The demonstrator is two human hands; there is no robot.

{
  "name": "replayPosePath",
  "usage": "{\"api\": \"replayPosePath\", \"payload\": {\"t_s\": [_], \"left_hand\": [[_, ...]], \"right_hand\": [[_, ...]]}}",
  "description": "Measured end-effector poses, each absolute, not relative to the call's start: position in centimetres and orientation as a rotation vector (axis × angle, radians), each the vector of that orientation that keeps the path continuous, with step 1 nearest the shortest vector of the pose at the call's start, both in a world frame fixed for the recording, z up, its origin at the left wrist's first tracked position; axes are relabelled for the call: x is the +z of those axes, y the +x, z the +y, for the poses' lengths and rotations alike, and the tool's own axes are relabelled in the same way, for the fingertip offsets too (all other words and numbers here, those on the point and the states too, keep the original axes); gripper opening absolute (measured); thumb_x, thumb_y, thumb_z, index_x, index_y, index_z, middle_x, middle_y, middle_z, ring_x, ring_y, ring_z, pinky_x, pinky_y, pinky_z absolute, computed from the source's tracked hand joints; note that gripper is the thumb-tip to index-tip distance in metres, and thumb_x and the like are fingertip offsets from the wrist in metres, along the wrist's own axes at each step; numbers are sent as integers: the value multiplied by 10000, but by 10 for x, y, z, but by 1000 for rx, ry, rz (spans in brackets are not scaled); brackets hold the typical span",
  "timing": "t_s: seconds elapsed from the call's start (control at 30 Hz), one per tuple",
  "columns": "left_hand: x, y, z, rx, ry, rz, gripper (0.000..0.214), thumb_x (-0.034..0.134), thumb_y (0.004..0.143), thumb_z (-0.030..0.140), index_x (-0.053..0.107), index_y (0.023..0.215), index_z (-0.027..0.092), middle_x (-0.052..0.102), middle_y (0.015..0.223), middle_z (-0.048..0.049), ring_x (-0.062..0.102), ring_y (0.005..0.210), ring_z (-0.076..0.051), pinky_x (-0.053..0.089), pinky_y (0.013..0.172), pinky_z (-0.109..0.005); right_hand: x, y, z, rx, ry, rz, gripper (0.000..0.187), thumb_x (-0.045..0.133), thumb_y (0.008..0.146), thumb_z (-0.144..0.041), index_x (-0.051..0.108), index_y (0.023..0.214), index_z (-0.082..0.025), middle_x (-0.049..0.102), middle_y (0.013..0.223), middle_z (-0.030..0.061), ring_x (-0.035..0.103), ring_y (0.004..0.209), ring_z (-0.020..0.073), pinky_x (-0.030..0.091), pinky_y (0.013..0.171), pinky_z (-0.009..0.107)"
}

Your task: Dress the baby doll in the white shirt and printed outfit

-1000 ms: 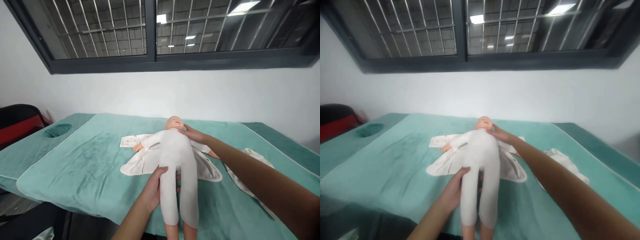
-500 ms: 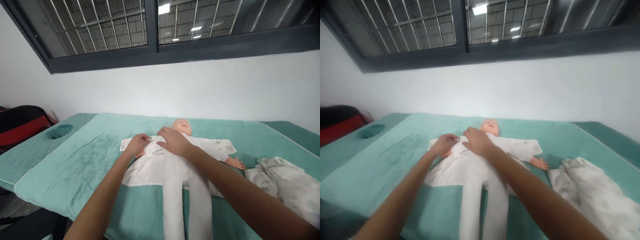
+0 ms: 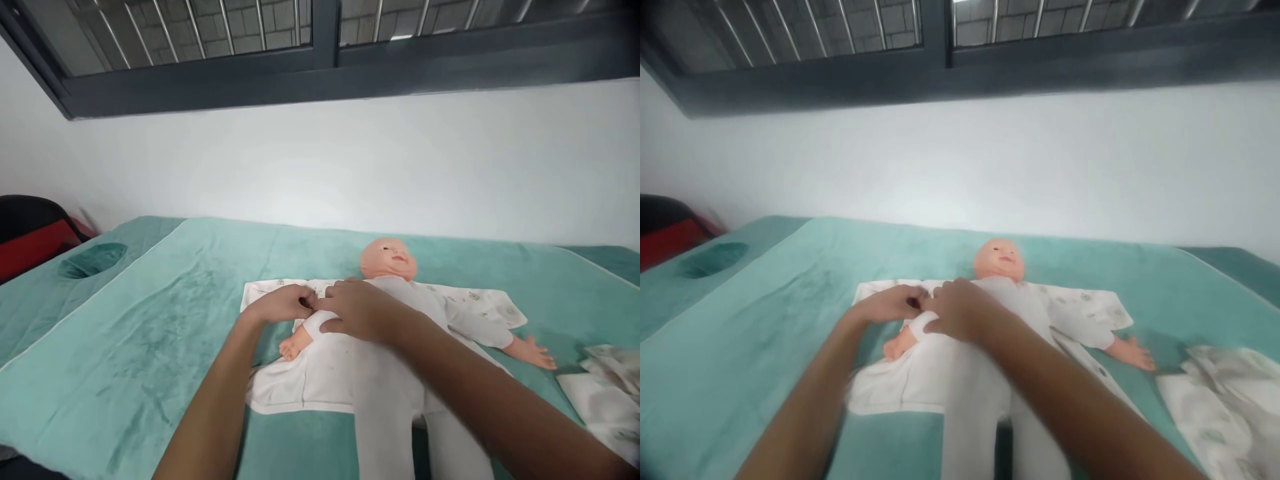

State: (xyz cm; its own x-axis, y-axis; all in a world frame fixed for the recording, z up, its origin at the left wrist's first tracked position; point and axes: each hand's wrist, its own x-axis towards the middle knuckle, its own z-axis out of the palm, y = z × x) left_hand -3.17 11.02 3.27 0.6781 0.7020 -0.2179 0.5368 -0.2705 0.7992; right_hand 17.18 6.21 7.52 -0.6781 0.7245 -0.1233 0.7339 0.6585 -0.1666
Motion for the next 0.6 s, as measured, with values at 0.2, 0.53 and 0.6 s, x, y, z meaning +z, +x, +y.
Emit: {"api": "replayPosePath", "payload": {"t_s": [0.2,0.53,0.6], "left_hand": [[31,-44,105,592,1482,1030,254,641,794,433,558,856,202,505,707,46,445,582,-92,309,503,-200],[44,-53,96,893,948,778,283,774,700,276,550,854,198,612,655,24,588,549,-125,414,504,-195],[45,-47,91,915,946,726,281,772,703,281,555,861,203,611,656,25,580,541,-124,410,505,-197]], "right_hand": [[76,179,59,-438,1359,2911,315,499,939,-496,722,893,-280,646,844,13,567,796,179,357,786,344],[81,195,54,18,1804,2747,330,483,956,-417,651,749,-222,588,755,28,532,772,187,325,721,325],[77,191,55,90,1802,2694,314,487,951,-399,659,759,-219,592,754,38,535,776,200,325,732,335]]}}
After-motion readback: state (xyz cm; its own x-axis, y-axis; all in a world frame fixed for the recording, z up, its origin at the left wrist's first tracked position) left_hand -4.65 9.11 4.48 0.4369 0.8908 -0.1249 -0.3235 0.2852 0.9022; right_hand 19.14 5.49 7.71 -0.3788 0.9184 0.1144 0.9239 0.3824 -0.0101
